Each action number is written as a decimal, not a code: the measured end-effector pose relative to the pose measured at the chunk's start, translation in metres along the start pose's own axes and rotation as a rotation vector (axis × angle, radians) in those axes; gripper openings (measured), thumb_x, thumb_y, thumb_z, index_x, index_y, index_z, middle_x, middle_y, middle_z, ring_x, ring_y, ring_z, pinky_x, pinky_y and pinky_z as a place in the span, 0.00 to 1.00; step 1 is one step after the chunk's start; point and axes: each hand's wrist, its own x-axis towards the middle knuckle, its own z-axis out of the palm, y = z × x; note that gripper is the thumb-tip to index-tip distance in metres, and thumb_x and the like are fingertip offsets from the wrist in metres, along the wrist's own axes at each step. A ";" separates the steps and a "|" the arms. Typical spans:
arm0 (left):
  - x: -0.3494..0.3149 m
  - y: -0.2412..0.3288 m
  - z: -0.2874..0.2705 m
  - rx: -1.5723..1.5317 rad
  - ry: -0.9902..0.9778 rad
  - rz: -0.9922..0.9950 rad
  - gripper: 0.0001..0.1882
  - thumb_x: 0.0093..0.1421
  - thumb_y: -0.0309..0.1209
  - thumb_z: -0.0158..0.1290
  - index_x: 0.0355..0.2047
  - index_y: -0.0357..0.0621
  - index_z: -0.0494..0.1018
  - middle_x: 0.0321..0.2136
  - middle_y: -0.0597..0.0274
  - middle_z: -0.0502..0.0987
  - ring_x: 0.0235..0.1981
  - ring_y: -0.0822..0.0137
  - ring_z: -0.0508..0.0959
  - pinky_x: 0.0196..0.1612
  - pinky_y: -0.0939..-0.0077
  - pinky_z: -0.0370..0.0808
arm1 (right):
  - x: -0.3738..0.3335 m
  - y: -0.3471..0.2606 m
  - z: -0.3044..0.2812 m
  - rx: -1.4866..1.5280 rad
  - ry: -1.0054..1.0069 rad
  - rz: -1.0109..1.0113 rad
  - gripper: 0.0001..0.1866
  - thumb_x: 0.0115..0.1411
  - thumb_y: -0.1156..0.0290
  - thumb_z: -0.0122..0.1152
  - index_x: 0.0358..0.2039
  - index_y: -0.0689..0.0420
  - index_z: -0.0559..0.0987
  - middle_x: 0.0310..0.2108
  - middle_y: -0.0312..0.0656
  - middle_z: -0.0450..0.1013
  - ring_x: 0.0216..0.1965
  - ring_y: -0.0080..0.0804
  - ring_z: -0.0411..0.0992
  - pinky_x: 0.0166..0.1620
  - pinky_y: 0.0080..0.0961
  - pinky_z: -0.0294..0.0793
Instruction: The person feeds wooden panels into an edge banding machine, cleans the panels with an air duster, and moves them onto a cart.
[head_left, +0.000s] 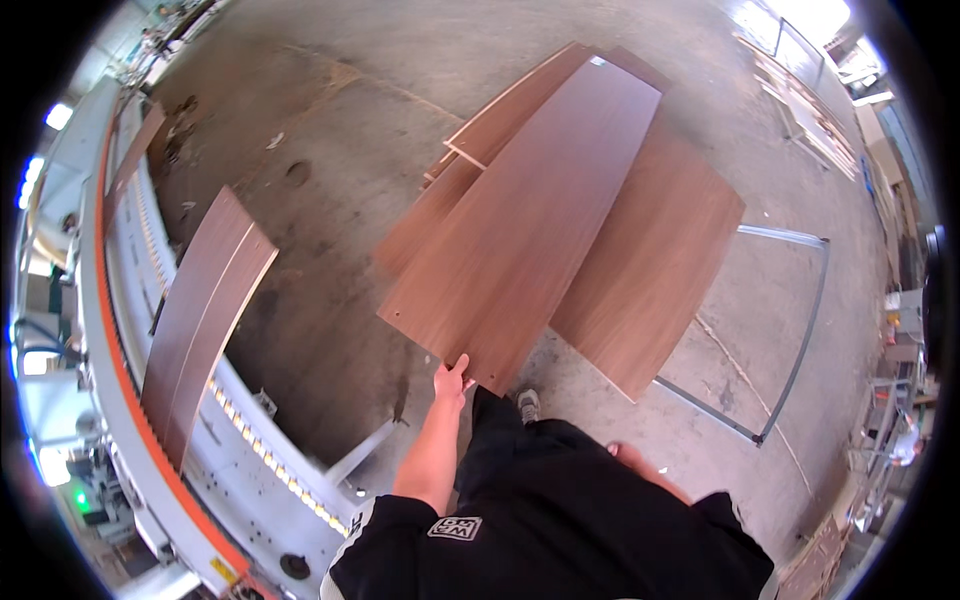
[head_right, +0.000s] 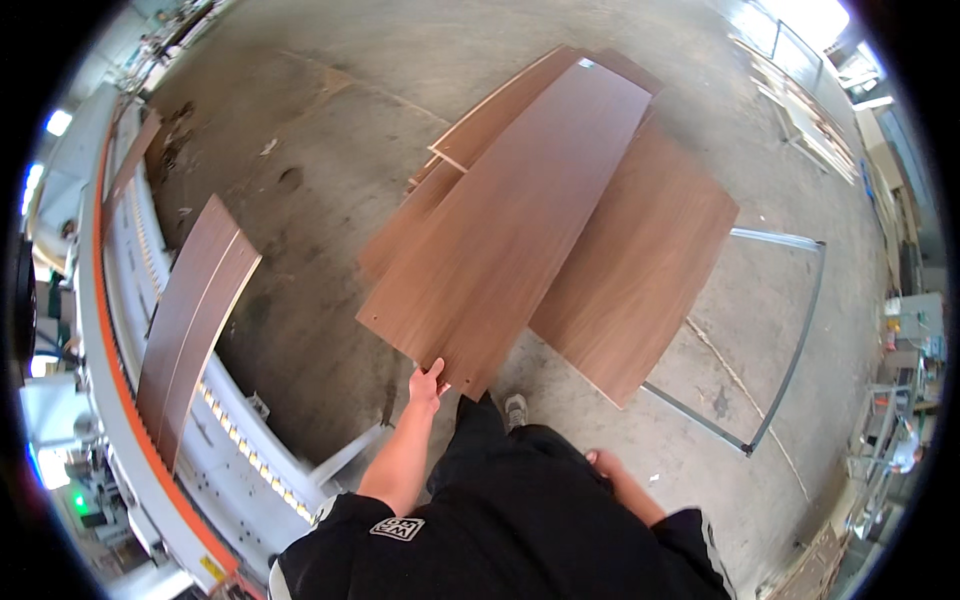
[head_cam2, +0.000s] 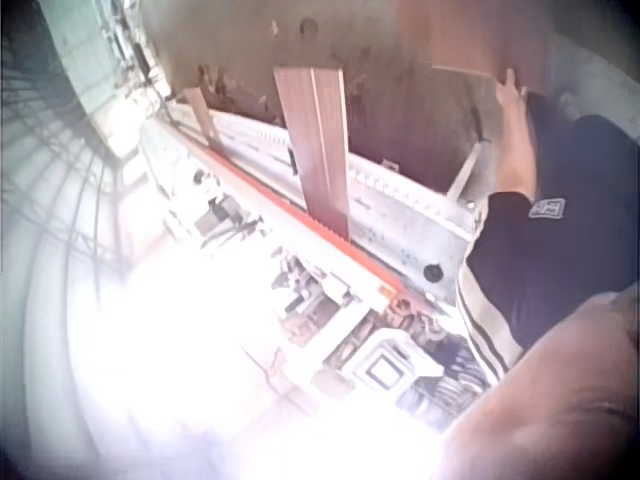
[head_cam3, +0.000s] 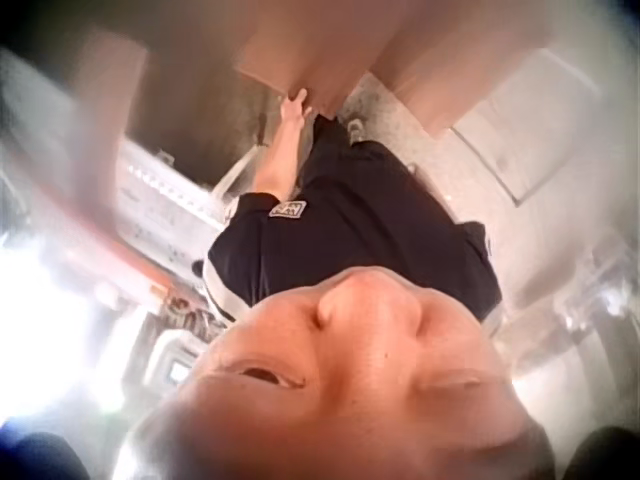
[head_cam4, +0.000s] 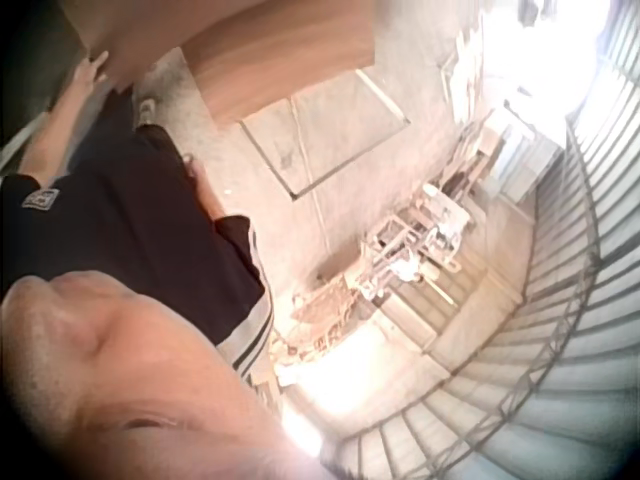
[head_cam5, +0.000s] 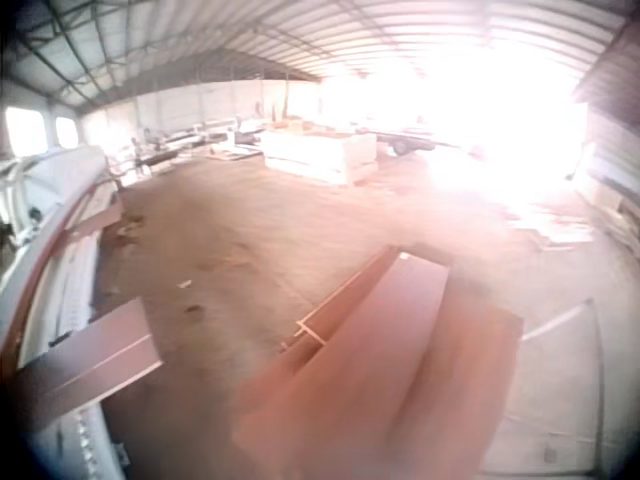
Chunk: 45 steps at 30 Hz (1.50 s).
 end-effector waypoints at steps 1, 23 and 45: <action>-0.021 -0.004 -0.026 0.022 0.060 0.039 0.18 0.61 0.34 0.64 0.50 0.46 0.75 0.39 0.67 0.78 0.31 0.73 0.76 0.30 0.73 0.79 | 0.034 -0.023 -0.010 0.168 -0.093 -0.026 0.12 0.61 0.62 0.54 0.35 0.50 0.85 0.32 0.43 0.82 0.32 0.37 0.79 0.38 0.37 0.76; -0.472 -0.235 -0.478 -0.364 1.319 0.323 0.24 0.66 0.49 0.52 0.37 0.37 0.82 0.29 0.63 0.81 0.30 0.67 0.75 0.41 0.66 0.72 | 0.183 -0.246 -0.012 1.284 0.081 0.183 0.30 0.68 0.46 0.48 0.62 0.51 0.69 0.61 0.42 0.66 0.55 0.42 0.68 0.58 0.49 0.69; -0.501 -0.317 -0.698 0.753 1.630 0.069 0.24 0.68 0.49 0.45 0.56 0.48 0.71 0.57 0.52 0.74 0.63 0.50 0.67 0.63 0.50 0.62 | -0.098 -0.250 0.130 1.093 0.102 -0.008 0.31 0.68 0.48 0.37 0.64 0.50 0.70 0.65 0.42 0.66 0.65 0.46 0.64 0.63 0.50 0.66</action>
